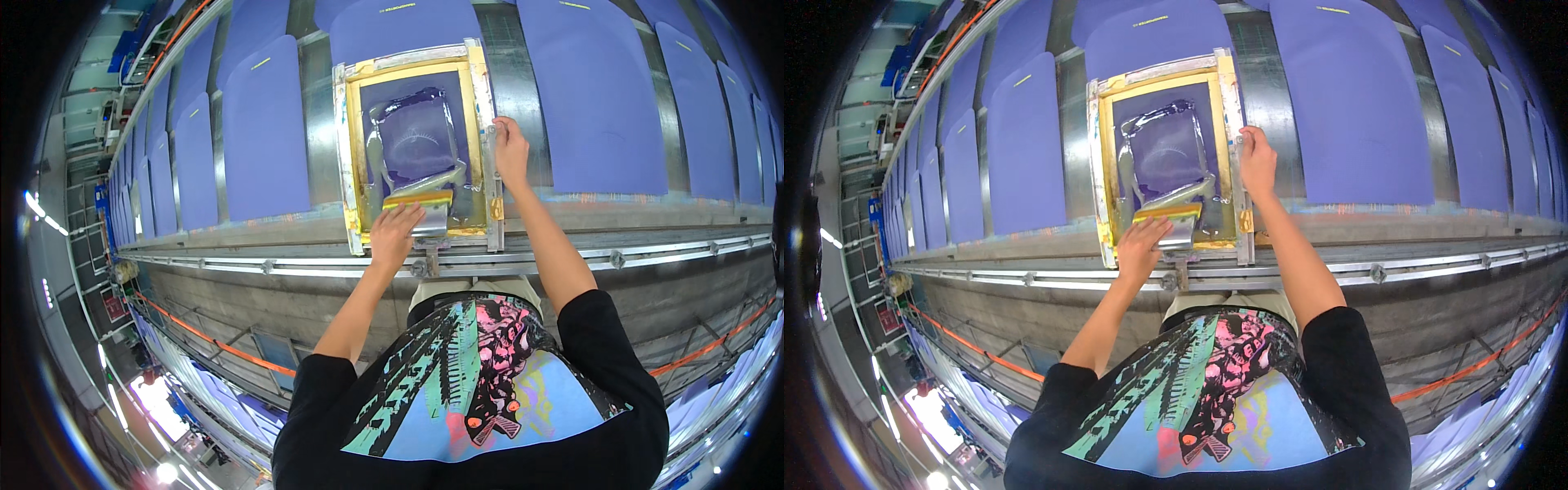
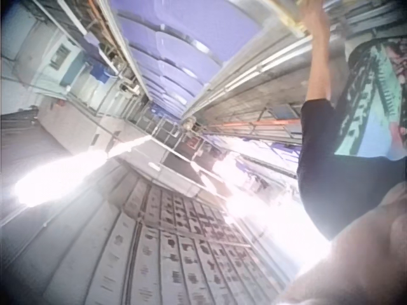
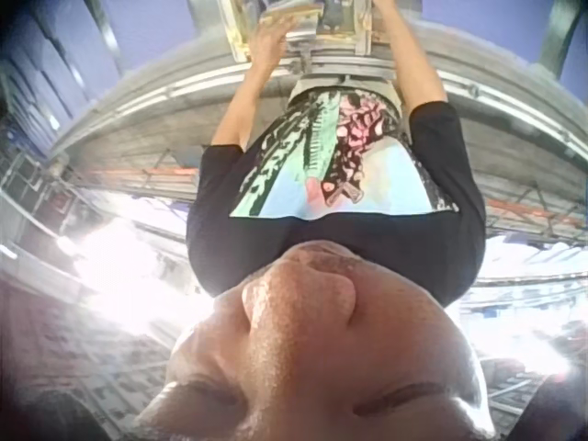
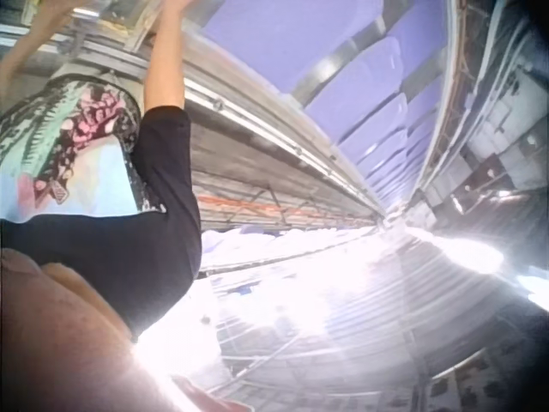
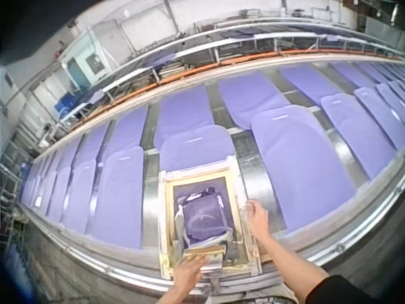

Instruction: The person pours purple ink onto a screen printing frame and uses a squeegee to spread the ink across the mesh. They then move the frame to a conveyor belt and repeatedly pull the squeegee across the screen to print a design onto a series of purple fabric pieces.

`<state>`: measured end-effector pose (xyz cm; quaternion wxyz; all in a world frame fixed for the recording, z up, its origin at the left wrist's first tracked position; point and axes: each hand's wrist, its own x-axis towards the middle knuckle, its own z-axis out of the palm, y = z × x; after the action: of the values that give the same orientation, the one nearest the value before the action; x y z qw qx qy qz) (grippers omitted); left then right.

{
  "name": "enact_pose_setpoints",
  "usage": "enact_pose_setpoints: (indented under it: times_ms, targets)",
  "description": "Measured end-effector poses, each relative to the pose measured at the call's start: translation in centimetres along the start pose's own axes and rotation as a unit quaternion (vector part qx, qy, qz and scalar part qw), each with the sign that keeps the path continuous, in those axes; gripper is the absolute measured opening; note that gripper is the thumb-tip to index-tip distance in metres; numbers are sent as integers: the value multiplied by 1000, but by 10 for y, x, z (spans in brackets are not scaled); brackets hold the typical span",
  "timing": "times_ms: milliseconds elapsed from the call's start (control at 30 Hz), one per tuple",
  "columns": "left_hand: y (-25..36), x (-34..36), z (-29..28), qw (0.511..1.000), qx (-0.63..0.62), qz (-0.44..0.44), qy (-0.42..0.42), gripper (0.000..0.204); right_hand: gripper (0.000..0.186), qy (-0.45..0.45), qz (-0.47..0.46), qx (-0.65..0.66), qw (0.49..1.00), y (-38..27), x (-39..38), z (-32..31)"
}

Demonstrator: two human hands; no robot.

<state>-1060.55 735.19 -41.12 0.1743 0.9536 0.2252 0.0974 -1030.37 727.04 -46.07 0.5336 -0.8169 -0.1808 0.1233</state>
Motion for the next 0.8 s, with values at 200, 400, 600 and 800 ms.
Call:
enact_pose_setpoints:
  times_ms: [200,400,600,800]
  targets:
    - [-52,155,-31,982,-7,-153,-112,46,21,-6,-7,-4,1000,-1,1,1]
    - [-71,215,-24,990,25,-123,-68,46,20,-14,14,0,1000,-2,2,3]
    - [-39,89,21,994,10,48,101,38,20,-6,26,-9,1000,-3,2,2]
    - [-63,173,-29,978,-53,-164,-117,45,19,12,-10,13,1000,-2,3,3]
